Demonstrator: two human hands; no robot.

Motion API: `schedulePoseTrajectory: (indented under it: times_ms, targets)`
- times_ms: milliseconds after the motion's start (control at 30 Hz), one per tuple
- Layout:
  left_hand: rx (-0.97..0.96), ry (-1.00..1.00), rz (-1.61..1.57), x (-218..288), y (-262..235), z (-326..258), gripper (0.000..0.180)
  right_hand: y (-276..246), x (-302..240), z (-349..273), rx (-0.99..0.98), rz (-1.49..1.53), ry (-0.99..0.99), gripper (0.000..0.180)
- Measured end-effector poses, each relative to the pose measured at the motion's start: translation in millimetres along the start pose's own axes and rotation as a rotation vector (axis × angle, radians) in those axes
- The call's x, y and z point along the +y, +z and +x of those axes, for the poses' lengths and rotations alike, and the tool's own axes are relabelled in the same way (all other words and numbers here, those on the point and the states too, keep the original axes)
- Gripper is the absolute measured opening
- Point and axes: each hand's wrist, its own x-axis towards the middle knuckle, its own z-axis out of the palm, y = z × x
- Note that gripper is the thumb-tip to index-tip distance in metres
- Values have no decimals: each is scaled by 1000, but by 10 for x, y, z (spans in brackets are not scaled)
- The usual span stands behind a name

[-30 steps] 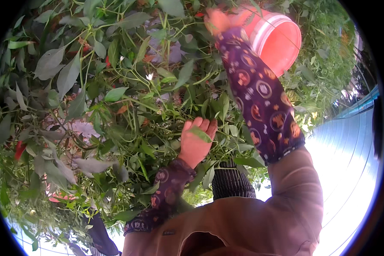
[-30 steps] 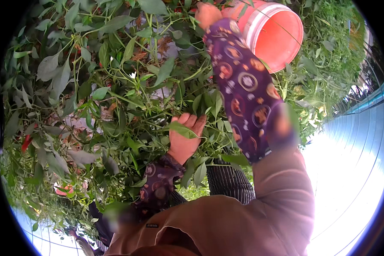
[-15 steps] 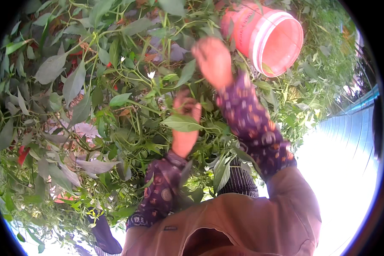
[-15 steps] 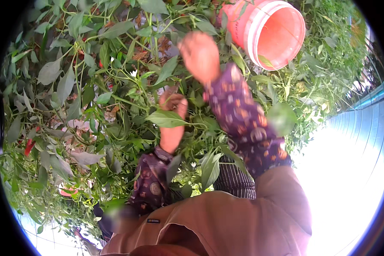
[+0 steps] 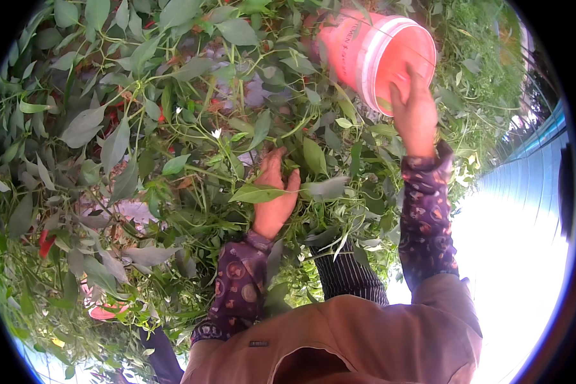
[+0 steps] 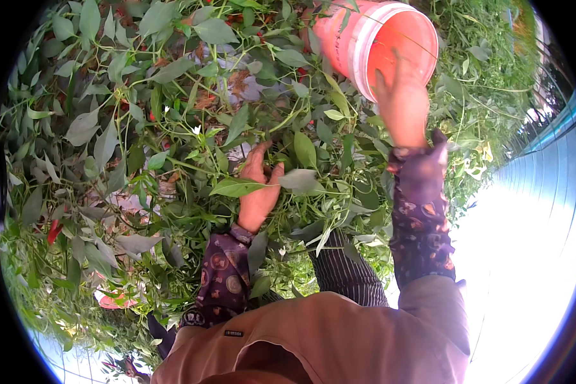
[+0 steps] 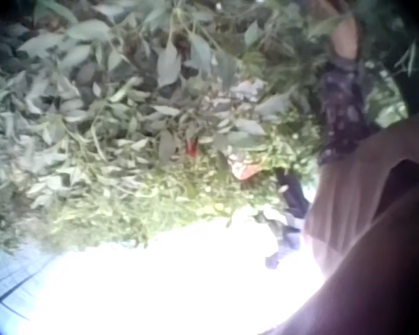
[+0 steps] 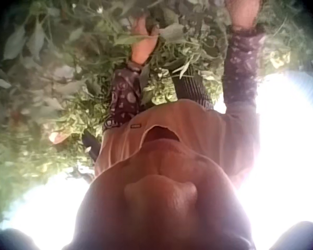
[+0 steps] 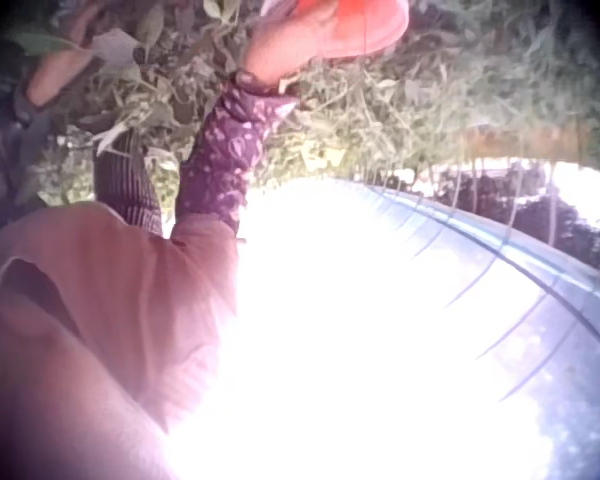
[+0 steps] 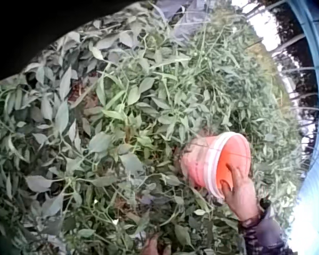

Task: The person picks chili peppers from plants by hand and places them into a red bucket.

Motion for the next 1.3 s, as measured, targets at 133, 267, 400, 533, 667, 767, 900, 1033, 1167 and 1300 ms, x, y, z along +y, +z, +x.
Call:
schedulePoseTrajectory:
  times_ms: [133,267,400,533,667,767,900,1033,1167,1300]
  targets:
    - [-1,10,100,-174,-65,-39,50,979,-939,529,-227,716,-90,30]
    - [63,-141,44,-71,-160,-114,52,2704,-1332,1274,-441,650,93,47]
    - [-24,38,-4,-6,62,-29,51,4266,-111,1485,-329,240,458,60]
    - [94,162,78,-61,40,-8,49,4129,-603,1418,-168,535,1001,71]
    - [80,-19,13,-6,-65,-13,47,3480,-933,1005,-531,441,70,38]
    - [92,-188,-166,-73,-106,-1,45,2910,-1125,711,-603,67,-239,34]
    - [120,-222,-546,-60,-47,46,40,2158,-881,-100,-283,290,-145,29]
    - [117,-369,-753,115,-146,117,44,1151,-1112,-702,-620,714,69,27]
    - [149,-248,-859,132,-43,168,43,682,-1281,-1111,-463,705,-90,20]
    - [20,-61,-795,65,-19,124,49,569,-1384,-1271,-448,605,-166,15]
